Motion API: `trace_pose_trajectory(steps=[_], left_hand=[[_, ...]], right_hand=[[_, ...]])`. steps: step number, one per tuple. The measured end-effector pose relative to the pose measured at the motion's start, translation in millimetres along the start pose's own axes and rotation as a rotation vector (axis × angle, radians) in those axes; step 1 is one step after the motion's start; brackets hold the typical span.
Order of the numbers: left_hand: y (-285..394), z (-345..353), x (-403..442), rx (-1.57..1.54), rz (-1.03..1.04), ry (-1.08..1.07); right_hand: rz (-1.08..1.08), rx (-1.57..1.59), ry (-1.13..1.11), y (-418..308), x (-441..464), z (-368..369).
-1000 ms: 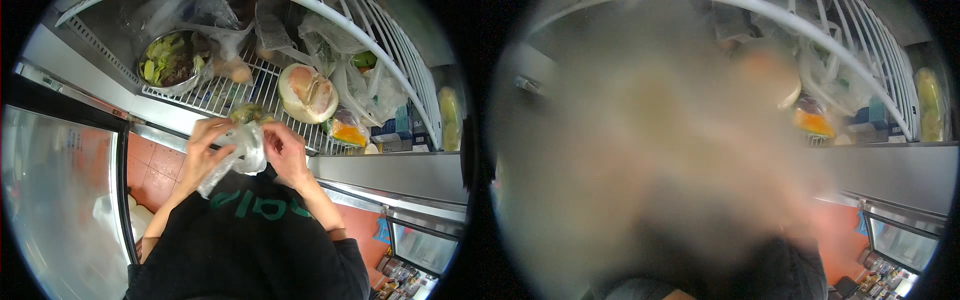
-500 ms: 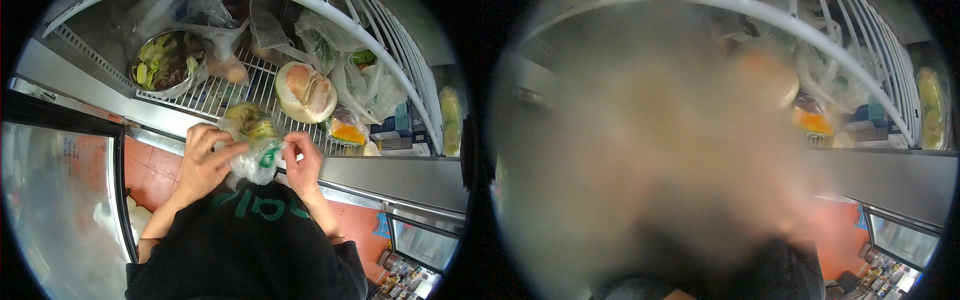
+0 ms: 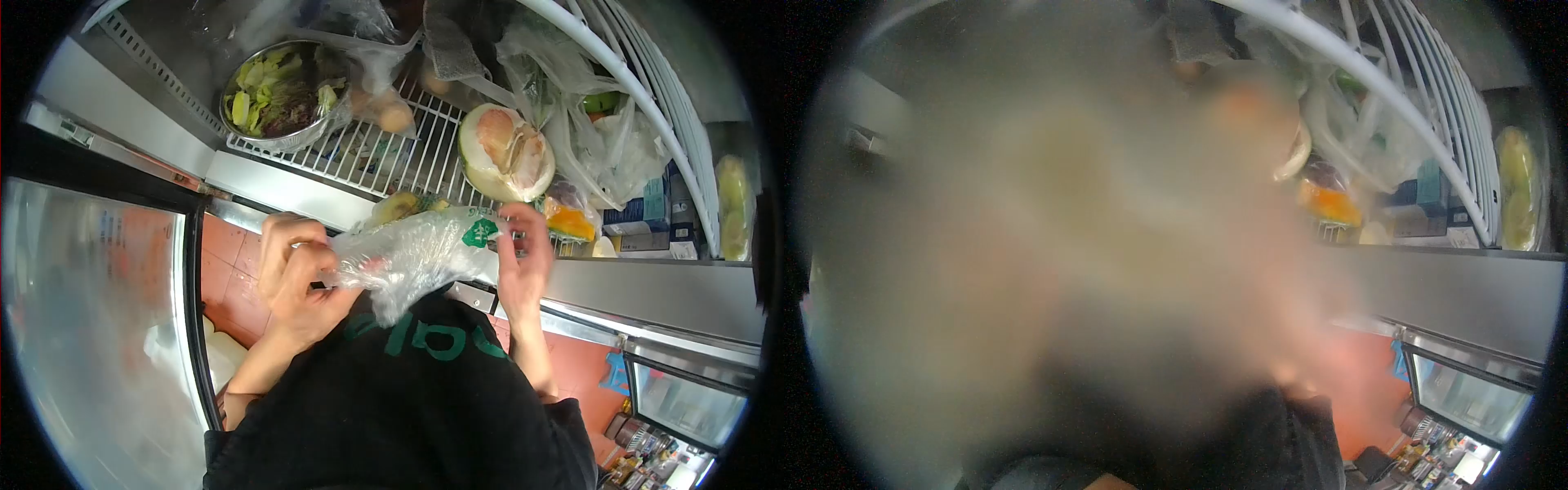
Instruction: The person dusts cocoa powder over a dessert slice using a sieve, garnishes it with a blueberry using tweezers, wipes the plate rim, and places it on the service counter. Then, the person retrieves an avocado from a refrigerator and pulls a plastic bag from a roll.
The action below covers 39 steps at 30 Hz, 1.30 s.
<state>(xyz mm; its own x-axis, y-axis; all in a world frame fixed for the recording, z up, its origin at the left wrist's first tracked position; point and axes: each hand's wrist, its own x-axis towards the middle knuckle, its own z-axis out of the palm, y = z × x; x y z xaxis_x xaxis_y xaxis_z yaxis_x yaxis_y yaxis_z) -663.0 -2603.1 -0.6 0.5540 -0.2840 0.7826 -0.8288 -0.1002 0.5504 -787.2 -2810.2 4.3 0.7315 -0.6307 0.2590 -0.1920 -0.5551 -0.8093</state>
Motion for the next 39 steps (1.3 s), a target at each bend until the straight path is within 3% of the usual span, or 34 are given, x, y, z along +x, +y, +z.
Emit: trace_pose_trajectory(steps=[1,3,5,7,8,9,11,13,15,17,18,21,22,25,28,31,34,37,39], left_hand=[[4.4,3.7,3.3,0.03,0.075,0.024],[4.3,5.8,1.2,-0.165,-0.312,0.005],[18.3,8.4,15.4,-0.32,-0.442,-0.059],[22.6,8.8,21.6,-0.46,-0.58,-0.138],[20.3,7.7,20.5,-0.522,-0.652,-0.189],[14.9,10.8,15.8,-0.37,-0.468,-0.072],[17.2,7.0,22.9,-0.302,-0.474,0.082],[18.3,6.6,29.2,-0.278,-0.568,0.211],[9.8,4.0,28.7,-0.413,-0.716,0.209],[5.1,-0.9,31.6,-0.537,-0.78,0.147],[9.0,-5.4,40.9,-0.612,-0.824,0.032],[8.5,12.0,39.6,-0.646,-0.837,0.013],[4.4,14.8,37.2,-0.603,-0.783,-0.021],[-10.0,18.3,23.7,-0.577,-0.647,-0.012],[-13.2,14.4,20.4,-0.524,-0.742,0.014],[-1.7,9.3,34.1,-0.448,-0.703,-0.048],[2.4,12.2,38.2,-0.461,-0.918,0.09],[-13.8,7.6,26.8,-0.73,-0.896,0.079],[-14.9,7.3,26.4,-0.661,-0.958,0.122]], right_hand=[[-0.008,0.002,-0.007,-15.9,0.8,-3.7],[-0.623,-0.192,0.336,-39.5,-0.4,-9.2],[-0.749,0.014,-0.054,-63.3,-20.2,-21.1],[-0.817,0.023,-0.522,-97.0,-3.2,-10.5],[-0.751,-0.147,-0.532,-91.5,0.6,2.2],[-0.684,-0.314,-0.542,-78.6,4.8,15.2],[-0.696,-0.589,-0.373,-49.3,20.6,29.0],[-0.657,-0.684,-0.376,-41.5,34.4,28.4],[-0.533,-0.719,-0.627,-52.3,39.6,20.7],[-0.459,-0.735,-0.75,-54.0,40.1,22.7],[-0.665,-0.666,-0.701,-53.7,39.6,31.0],[-0.743,-0.398,-0.719,-48.1,38.9,56.4],[-0.653,-0.19,-0.69,-37.0,41.3,66.2],[-0.521,-0.163,-0.748,-29.7,48.0,73.4],[-0.434,-0.318,-0.802,-16.6,41.4,79.0],[-0.695,-0.299,-0.605,9.9,33.1,86.0],[-0.753,-0.519,-0.489,13.0,28.1,83.6],[-0.659,-0.512,-0.667,-8.0,35.3,79.1],[-0.441,-0.484,-0.704,-44.3,29.9,66.0]])
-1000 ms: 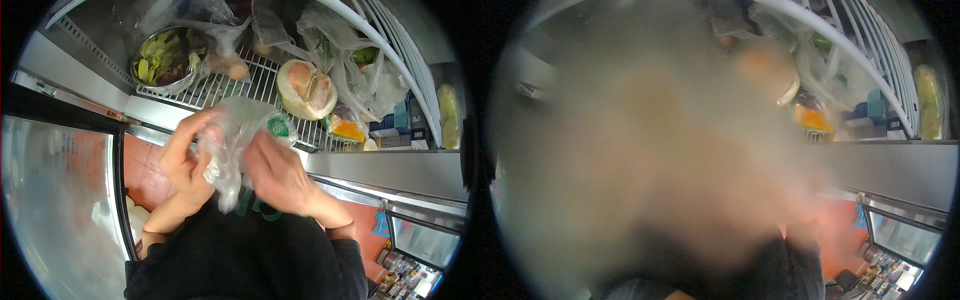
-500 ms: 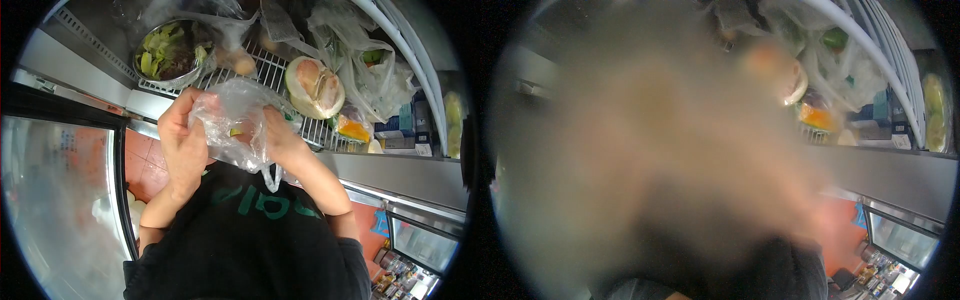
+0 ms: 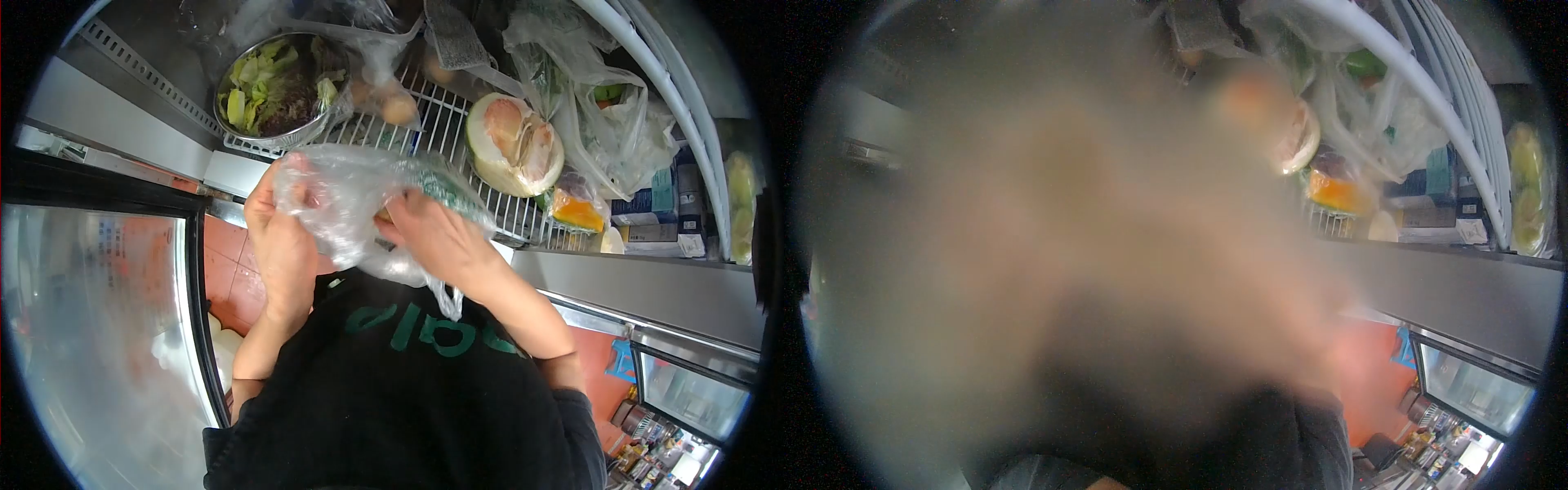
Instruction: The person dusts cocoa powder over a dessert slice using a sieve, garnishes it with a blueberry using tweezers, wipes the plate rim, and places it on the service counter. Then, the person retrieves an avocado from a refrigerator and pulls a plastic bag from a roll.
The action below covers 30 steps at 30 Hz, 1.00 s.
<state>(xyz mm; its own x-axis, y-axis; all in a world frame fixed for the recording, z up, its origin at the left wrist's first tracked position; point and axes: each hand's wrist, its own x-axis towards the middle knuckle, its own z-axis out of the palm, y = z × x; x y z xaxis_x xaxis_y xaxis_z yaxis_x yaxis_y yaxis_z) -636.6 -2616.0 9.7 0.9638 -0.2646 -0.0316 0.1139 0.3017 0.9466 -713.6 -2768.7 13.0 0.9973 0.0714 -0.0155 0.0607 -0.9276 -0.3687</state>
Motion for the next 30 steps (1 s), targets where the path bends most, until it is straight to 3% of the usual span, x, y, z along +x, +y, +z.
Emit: trace_pose_trajectory(steps=[4,5,8,10,12,13,14,16,17,18,23,25,30], left_hand=[[6.3,5.9,-3.5,-0.092,-0.11,0.031],[5.3,7.8,-3.6,-0.134,-0.123,0.05],[6.6,11.1,-7.6,-0.151,-0.206,0.014],[15.1,11.4,-15.1,-0.128,-0.27,-0.046],[32.5,4.0,-22.5,-0.085,-0.159,-0.587],[5.6,-24.0,8.0,0.043,0.155,-1.062],[-4.1,-31.7,15.5,0.049,0.152,-1.068],[-16.1,-42.7,22.9,0.009,0.215,-0.655],[-28.2,-52.9,28.5,0.4,0.271,-0.737],[-53.6,-53.7,24.0,0.58,0.476,-0.794],[-76.3,32.3,2.3,0.756,0.78,-0.722],[-66.5,52.8,-0.3,0.858,0.634,-0.769],[-72.0,81.3,-15.8,0.864,0.721,-1.067]], right_hand=[[-0.028,0.303,0.356,-25.9,-23.5,-34.1],[-0.026,0.4,0.314,-16.7,-31.2,-38.7],[0.413,1.299,0.185,2.9,-53.6,-48.3],[0.398,1.588,0.355,9.7,-62.4,-43.2],[0.421,1.694,0.514,12.8,-76.5,-33.9],[0.422,1.754,0.514,18.1,-87.1,-28.1],[0.418,1.774,0.528,18.5,-93.0,-26.6],[0.456,1.76,0.569,16.9,-101.1,-22.5],[0.461,1.741,0.593,14.3,-101.6,-22.9],[0.457,1.744,0.604,11.7,-103.6,-25.1],[0.326,1.552,0.719,-1.5,-121.9,-30.1],[0.32,1.469,0.693,-4.2,-137.2,-32.8],[0.284,1.531,0.744,-8.3,-191.1,-36.1]])
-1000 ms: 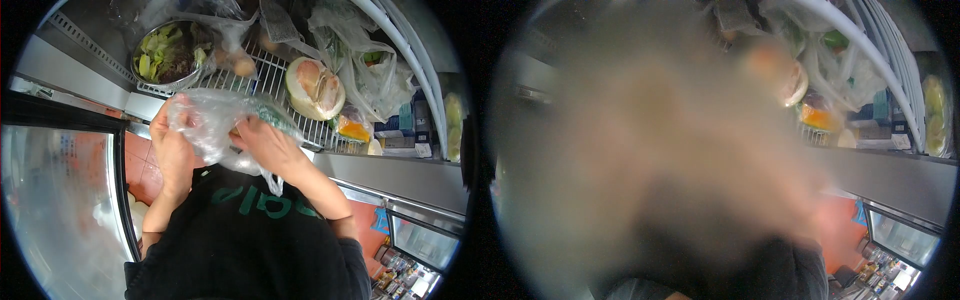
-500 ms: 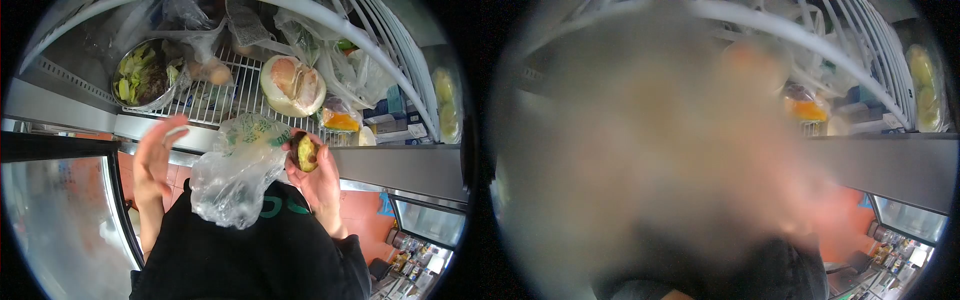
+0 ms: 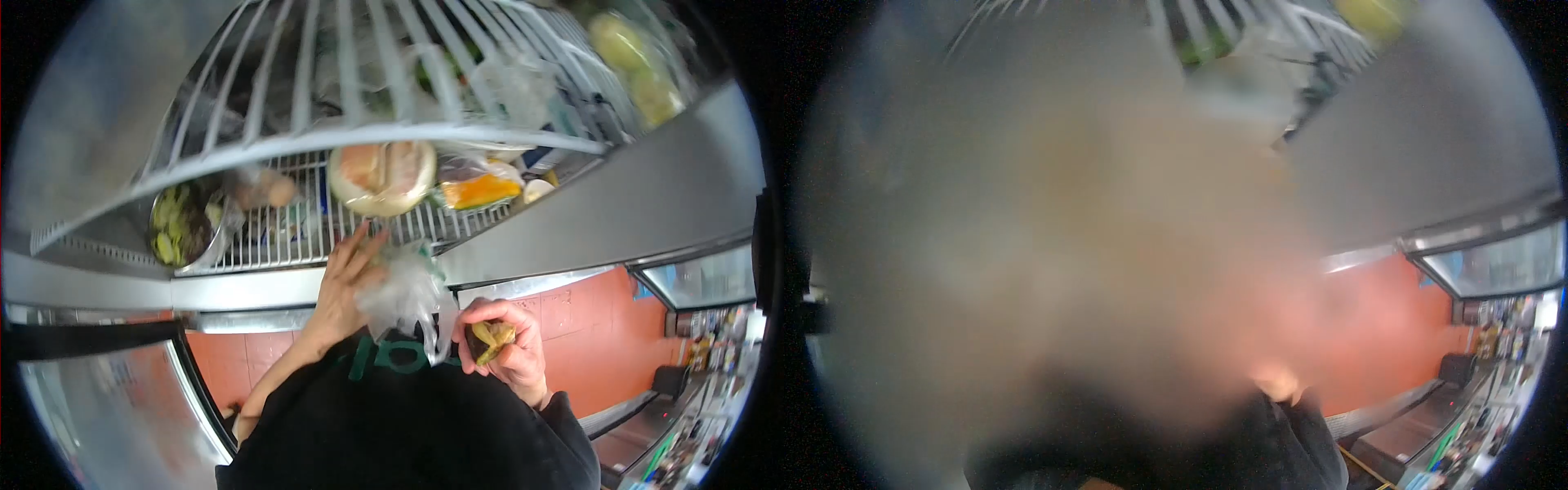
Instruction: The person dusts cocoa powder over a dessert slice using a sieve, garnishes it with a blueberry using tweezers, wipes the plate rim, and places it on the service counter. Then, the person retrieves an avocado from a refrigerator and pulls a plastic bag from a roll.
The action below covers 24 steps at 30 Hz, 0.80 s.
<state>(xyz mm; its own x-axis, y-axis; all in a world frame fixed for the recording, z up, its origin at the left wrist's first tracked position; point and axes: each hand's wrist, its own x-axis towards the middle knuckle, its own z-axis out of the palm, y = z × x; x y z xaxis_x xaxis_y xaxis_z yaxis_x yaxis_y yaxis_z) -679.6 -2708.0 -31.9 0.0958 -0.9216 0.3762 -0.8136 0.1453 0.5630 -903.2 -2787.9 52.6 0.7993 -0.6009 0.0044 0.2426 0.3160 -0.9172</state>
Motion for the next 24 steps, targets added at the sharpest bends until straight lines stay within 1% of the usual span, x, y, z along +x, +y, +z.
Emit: trace_pose_trajectory(steps=[2,4,6,7,8,9,10,11,13,15,18,19,21,24], left_hand=[[-5.9,14.2,-3.6,-0.023,0.074,0.134],[-5.4,8.6,-2.8,-0.244,-0.038,0.21],[-4.2,7.3,7.7,-0.458,-0.223,0.308],[-22.7,7.9,-9.6,-0.743,-0.441,0.391],[-33.8,-0.8,-18.0,-1.041,-0.632,0.452],[-17.5,-13.9,-1.7,-1.168,-0.702,0.601],[-7.8,-27.9,33.9,-1.304,-0.736,0.728],[-0.2,-33.4,60.3,-1.394,-0.73,0.794],[-1.8,-33.3,105.1,-1.444,-0.664,0.728],[-1.2,-24.9,144.4,-1.394,-0.614,0.62],[6.3,-15.4,173.6,-1.125,-0.549,0.45],[10.3,-15.4,179.6,-0.971,-0.509,0.384],[10.8,-9.5,195.0,-0.567,-0.399,0.227],[4.5,5.5,245.8,0.072,-0.214,-0.145]], right_hand=[[0.021,0.16,0.084,-0.7,-16.2,-15.6],[-0.035,0.221,0.109,-3.7,-29.0,-34.6],[-0.019,0.24,0.316,0.2,-50.6,-56.3],[-0.074,0.201,0.381,0.9,-58.7,-68.1],[-0.077,0.284,0.351,-3.4,-61.6,-72.7],[-0.076,0.314,0.469,0.8,-67.3,-73.3],[-0.106,0.343,0.599,7.0,-72.0,-71.8],[-0.127,0.375,0.439,6.7,-81.9,-84.2],[-0.135,0.352,0.421,2.5,-95.7,-101.6],[-0.174,0.372,0.44,6.4,-110.7,-113.5],[-0.273,0.471,0.522,21.3,-133.9,-126.3],[-0.276,0.448,0.571,18.1,-140.3,-131.1],[-0.341,0.435,0.577,49.0,-138.2,-158.0],[-0.375,0.489,0.615,73.7,-132.7,-168.6]])
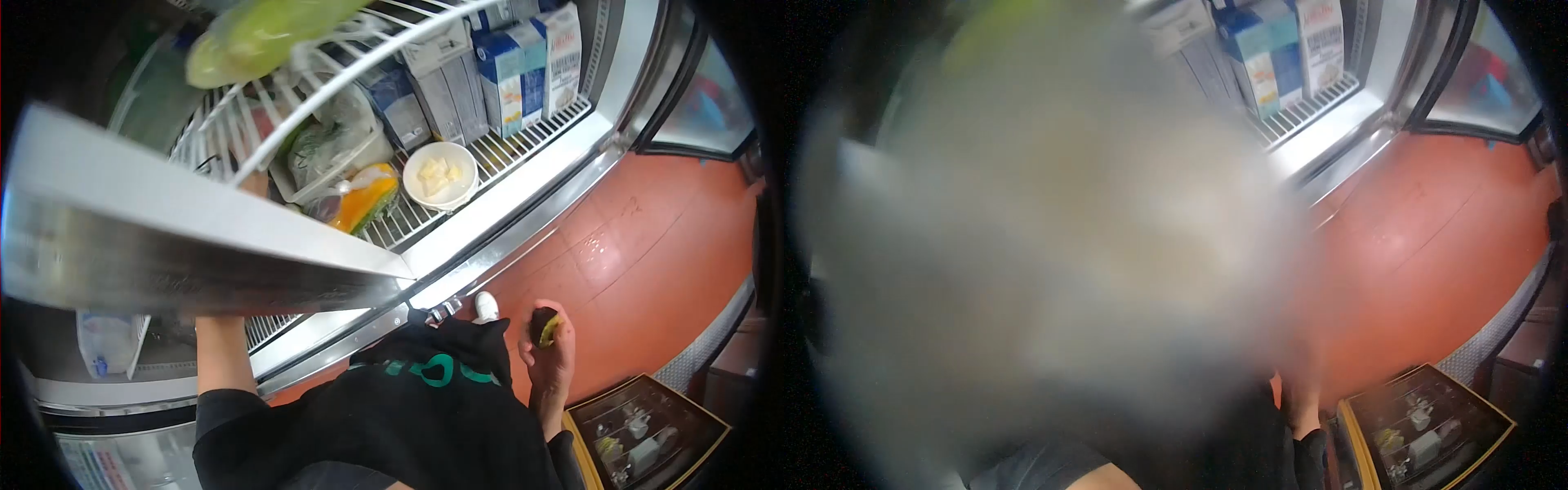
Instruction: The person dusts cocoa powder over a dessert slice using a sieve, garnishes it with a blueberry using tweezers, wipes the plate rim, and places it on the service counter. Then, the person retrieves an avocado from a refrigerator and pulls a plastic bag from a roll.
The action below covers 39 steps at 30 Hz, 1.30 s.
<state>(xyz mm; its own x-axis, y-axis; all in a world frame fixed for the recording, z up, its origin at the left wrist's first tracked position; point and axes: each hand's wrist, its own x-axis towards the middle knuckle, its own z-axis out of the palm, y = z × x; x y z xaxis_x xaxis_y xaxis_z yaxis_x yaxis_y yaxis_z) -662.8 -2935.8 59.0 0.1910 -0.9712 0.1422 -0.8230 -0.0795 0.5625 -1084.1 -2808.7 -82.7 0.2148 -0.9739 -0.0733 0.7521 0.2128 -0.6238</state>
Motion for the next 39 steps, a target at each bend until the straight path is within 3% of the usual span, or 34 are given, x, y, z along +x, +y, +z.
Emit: trace_pose_trajectory(steps=[3,4,6,8,10,12,14,16,18,19,22,26,28,29,31,32,33,35,36,37,38,39], left_hand=[[-14.2,46.4,79.8,0.456,0.0,-0.23],[-11.2,62.4,93.5,0.461,-0.009,-0.14],[-6.6,86.9,68.1,0.372,0.0,0.265],[-11.6,82.1,70.0,0.161,0.044,0.154],[25.7,60.3,55.6,0.365,0.104,0.068],[42.7,60.1,24.1,0.171,0.192,0.343],[41.1,70.8,-15.8,0.12,-0.124,0.62],[0.8,80.5,-53.8,0.148,-0.042,0.574],[14.8,93.0,-62.3,0.292,0.154,0.304],[28.1,99.4,-56.3,0.285,0.149,0.313],[47.8,107.4,-43.1,0.504,0.448,0.059],[49.3,103.5,-56.0,0.392,0.43,0.086],[53.9,96.5,-58.5,0.434,0.527,0.207],[41.2,98.5,-59.6,0.433,0.533,0.221],[7.8,108.4,-55.3,-0.431,-0.342,-0.077],[9.7,104.5,-50.3,-0.432,-0.324,-0.068],[12.6,102.5,-45.6,-0.928,-0.362,-0.254],[58.7,99.7,-49.9,-1.275,-0.41,-0.258],[81.8,98.3,-51.9,-1.444,-0.44,-0.259],[84.4,102.2,-51.8,-1.498,-0.547,-0.051],[60.8,100.1,-57.0,-1.556,-0.53,-0.108],[37.1,98.1,-62.4,-1.612,-0.515,-0.168]], right_hand=[[0.069,0.064,0.12,-26.4,3.6,-32.4],[0.09,0.071,0.117,-26.6,8.4,-40.9],[0.134,0.058,0.167,-29.0,21.2,-56.4],[0.167,0.034,0.14,-33.8,37.4,-69.6],[0.197,0.001,0.139,-44.1,54.2,-73.5],[0.224,-0.007,0.124,-51.5,68.5,-71.9],[0.224,-0.034,0.111,-55.0,84.5,-68.5],[0.246,-0.016,0.101,-55.7,94.7,-62.5],[0.305,-0.085,0.003,-59.3,102.5,-51.0],[0.328,-0.1,-0.022,-56.6,105.4,-51.4],[0.347,-0.077,-0.115,-52.2,111.6,-38.2],[0.374,-0.179,-0.052,-46.4,114.6,-12.4],[0.299,-0.557,-0.182,-40.6,133.0,4.2],[0.098,-0.7,-0.28,-31.6,146.1,18.4],[-0.238,-0.905,-0.454,-16.5,175.2,58.0],[-0.369,-0.971,-0.531,-9.7,186.2,81.7],[-0.4,-1.052,-0.626,-3.3,196.6,105.6],[-0.43,-1.134,-0.713,7.9,201.0,136.7],[-0.641,-1.23,-0.804,14.0,200.4,145.2],[-0.753,-1.284,-0.81,10.7,200.2,145.7],[-0.868,-1.335,-0.807,7.6,200.1,146.0],[-0.844,-1.367,-0.675,-2.2,202.4,128.2]])
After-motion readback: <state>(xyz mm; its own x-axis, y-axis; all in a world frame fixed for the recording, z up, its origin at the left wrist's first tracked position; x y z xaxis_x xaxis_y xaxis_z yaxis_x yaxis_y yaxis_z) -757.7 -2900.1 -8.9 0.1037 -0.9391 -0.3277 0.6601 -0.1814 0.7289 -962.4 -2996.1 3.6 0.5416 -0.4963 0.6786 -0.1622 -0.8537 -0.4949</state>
